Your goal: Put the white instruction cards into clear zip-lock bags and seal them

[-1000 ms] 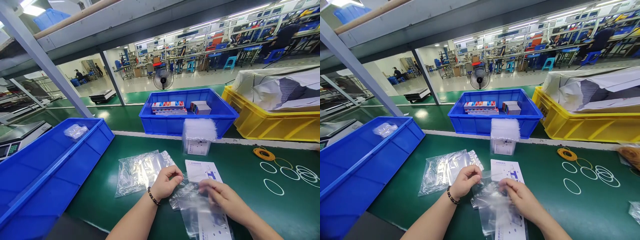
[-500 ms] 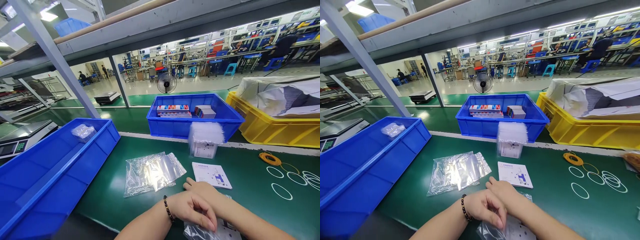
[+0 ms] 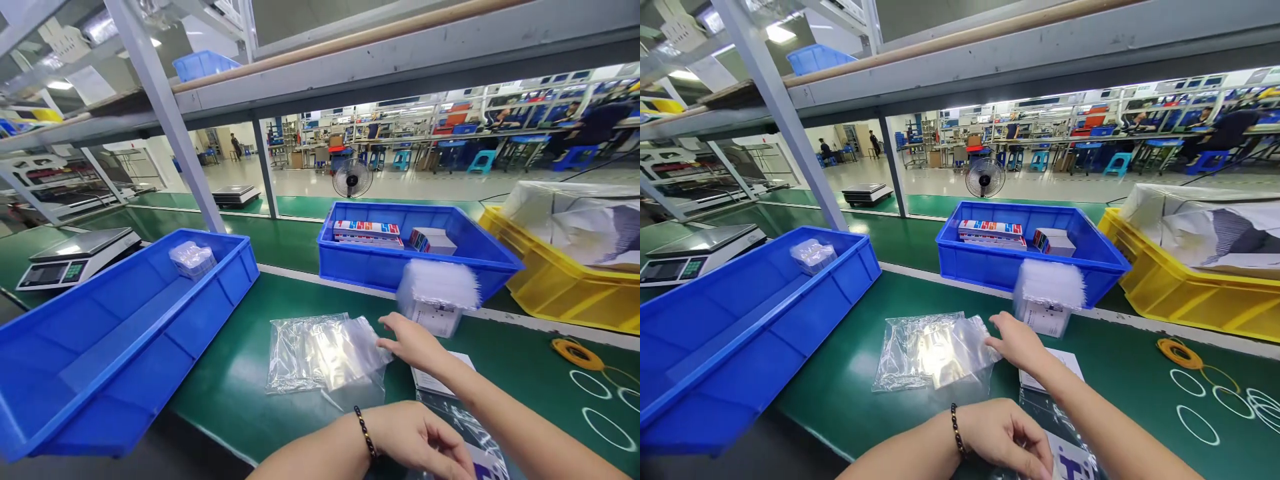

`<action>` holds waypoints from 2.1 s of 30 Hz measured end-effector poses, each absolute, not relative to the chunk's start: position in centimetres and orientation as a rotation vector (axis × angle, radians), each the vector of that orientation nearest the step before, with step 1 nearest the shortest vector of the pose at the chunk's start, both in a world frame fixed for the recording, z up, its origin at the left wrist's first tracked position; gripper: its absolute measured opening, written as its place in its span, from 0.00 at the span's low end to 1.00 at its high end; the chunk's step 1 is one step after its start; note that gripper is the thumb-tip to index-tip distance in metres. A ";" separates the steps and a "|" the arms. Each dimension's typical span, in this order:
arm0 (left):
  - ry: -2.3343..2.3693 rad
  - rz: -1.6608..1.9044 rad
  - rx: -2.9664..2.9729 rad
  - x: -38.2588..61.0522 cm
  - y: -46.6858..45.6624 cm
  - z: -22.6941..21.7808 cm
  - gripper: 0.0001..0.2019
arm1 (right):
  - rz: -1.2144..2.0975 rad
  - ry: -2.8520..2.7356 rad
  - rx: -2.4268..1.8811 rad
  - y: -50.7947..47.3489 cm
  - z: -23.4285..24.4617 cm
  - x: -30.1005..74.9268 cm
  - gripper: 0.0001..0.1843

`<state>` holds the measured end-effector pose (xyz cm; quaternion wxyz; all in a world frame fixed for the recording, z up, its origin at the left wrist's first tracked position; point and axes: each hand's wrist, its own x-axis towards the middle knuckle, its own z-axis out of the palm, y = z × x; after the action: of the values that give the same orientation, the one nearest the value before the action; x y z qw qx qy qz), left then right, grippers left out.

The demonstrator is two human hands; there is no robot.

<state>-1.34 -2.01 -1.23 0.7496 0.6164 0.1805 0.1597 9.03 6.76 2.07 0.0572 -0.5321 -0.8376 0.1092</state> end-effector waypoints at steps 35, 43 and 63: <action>1.030 0.560 1.498 -0.1 -0.2 -2.6 0.04 | 1.042 -1.251 -1.469 0.1 -0.5 20.6 0.27; 0.998 0.548 1.455 0.0 -0.8 -2.7 0.06 | 1.287 -1.602 -1.492 0.5 -0.1 21.0 0.23; 0.921 0.661 1.466 0.3 -1.4 -2.5 0.03 | 1.019 -1.594 -1.573 -0.4 1.5 21.0 0.23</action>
<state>0.33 -1.39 -2.53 0.6007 0.6324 0.3974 0.2851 21.02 -0.44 1.49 0.3340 -0.6026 -0.6106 0.3904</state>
